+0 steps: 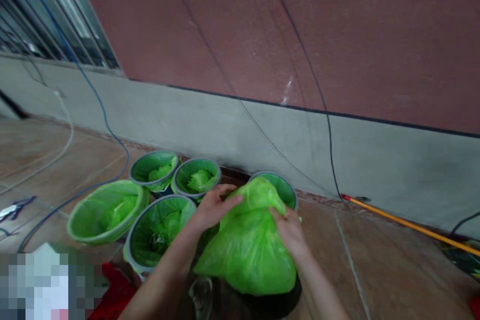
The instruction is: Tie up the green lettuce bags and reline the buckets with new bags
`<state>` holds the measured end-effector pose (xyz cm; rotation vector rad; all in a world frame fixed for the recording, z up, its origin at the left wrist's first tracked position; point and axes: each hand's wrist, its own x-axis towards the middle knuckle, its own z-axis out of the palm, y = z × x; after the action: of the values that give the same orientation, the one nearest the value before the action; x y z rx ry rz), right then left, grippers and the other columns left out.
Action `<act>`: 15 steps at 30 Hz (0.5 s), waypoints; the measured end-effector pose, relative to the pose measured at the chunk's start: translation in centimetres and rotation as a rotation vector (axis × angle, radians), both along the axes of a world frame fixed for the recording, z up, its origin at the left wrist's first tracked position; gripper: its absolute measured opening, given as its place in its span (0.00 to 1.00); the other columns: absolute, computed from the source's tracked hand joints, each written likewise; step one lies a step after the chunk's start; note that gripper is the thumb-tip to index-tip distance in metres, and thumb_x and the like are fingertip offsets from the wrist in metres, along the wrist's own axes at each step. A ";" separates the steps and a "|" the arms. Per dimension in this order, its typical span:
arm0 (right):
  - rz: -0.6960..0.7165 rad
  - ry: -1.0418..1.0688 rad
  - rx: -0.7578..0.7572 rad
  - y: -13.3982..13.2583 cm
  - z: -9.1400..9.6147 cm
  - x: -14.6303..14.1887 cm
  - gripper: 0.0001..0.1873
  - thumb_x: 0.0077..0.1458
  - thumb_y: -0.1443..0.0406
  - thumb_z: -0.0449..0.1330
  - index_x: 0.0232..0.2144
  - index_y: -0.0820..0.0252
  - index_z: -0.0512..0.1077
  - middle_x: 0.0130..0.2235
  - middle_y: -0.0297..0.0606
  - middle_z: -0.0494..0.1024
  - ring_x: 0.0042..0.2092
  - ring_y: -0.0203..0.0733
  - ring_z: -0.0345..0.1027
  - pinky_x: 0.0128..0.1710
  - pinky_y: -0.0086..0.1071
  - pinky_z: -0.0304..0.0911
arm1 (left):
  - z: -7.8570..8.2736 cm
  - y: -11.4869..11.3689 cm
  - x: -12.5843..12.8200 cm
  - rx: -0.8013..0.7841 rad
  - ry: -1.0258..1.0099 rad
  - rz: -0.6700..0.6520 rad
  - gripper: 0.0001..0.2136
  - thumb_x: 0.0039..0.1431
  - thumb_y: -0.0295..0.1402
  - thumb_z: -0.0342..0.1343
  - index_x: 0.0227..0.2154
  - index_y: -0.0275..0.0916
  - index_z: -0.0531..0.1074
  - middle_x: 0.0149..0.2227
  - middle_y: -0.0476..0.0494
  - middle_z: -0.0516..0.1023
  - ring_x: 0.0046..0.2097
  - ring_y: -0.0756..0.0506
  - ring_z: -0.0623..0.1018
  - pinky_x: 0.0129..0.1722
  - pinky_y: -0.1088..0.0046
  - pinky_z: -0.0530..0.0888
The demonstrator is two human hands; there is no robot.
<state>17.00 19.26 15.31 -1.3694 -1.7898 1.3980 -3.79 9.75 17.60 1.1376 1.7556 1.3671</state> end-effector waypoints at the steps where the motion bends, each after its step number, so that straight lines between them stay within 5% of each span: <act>1: -0.072 -0.005 0.075 1.1 1.2 -1.0 0.18 0.50 0.52 0.56 0.33 0.60 0.75 0.32 0.45 0.80 0.34 0.50 0.74 0.31 0.37 0.68 | -0.2 -0.3 -1.4 0.058 -0.042 0.106 0.22 0.49 0.46 0.62 0.43 0.36 0.76 0.44 0.39 0.79 0.46 0.40 0.77 0.45 0.67 0.73; 3: -0.090 0.035 0.290 3.4 3.4 -3.4 0.17 0.51 0.56 0.55 0.35 0.61 0.75 0.35 0.45 0.80 0.36 0.49 0.73 0.34 0.36 0.67 | -1.5 -0.5 -3.7 0.128 -0.193 0.179 0.22 0.49 0.43 0.62 0.45 0.36 0.74 0.45 0.38 0.79 0.47 0.41 0.77 0.48 0.66 0.73; 5: 0.046 0.099 0.463 5.5 4.9 -6.4 0.16 0.51 0.61 0.53 0.38 0.62 0.75 0.38 0.43 0.80 0.39 0.47 0.73 0.39 0.36 0.66 | -3.5 -0.3 -5.0 0.165 -0.346 0.104 0.21 0.49 0.40 0.63 0.45 0.35 0.73 0.45 0.38 0.79 0.45 0.43 0.78 0.51 0.65 0.72; 8: 0.232 0.119 0.553 8.0 5.0 -11.6 0.19 0.47 0.67 0.50 0.39 0.62 0.76 0.38 0.41 0.80 0.41 0.44 0.72 0.44 0.35 0.65 | -6.9 1.1 -5.2 0.174 -0.472 0.041 0.20 0.48 0.35 0.63 0.46 0.35 0.72 0.47 0.37 0.78 0.47 0.42 0.77 0.53 0.63 0.72; 11: 0.236 0.187 0.523 9.8 2.2 -16.9 0.21 0.43 0.68 0.49 0.38 0.61 0.76 0.37 0.38 0.80 0.41 0.42 0.71 0.45 0.33 0.65 | -9.8 3.3 -4.6 0.148 -0.553 0.139 0.27 0.45 0.29 0.65 0.51 0.35 0.69 0.50 0.37 0.76 0.50 0.40 0.76 0.51 0.62 0.73; 15: 0.128 0.265 0.407 11.7 -4.5 -21.9 0.24 0.47 0.66 0.48 0.45 0.63 0.73 0.40 0.40 0.79 0.44 0.41 0.71 0.46 0.33 0.65 | -13.2 6.1 -4.0 0.195 -0.726 0.219 0.33 0.49 0.28 0.63 0.60 0.40 0.61 0.55 0.37 0.72 0.52 0.43 0.75 0.50 0.66 0.73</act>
<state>-4.87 30.92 10.81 -0.8342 -1.8745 1.1300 -7.79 15.81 4.39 0.4349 1.2491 1.8200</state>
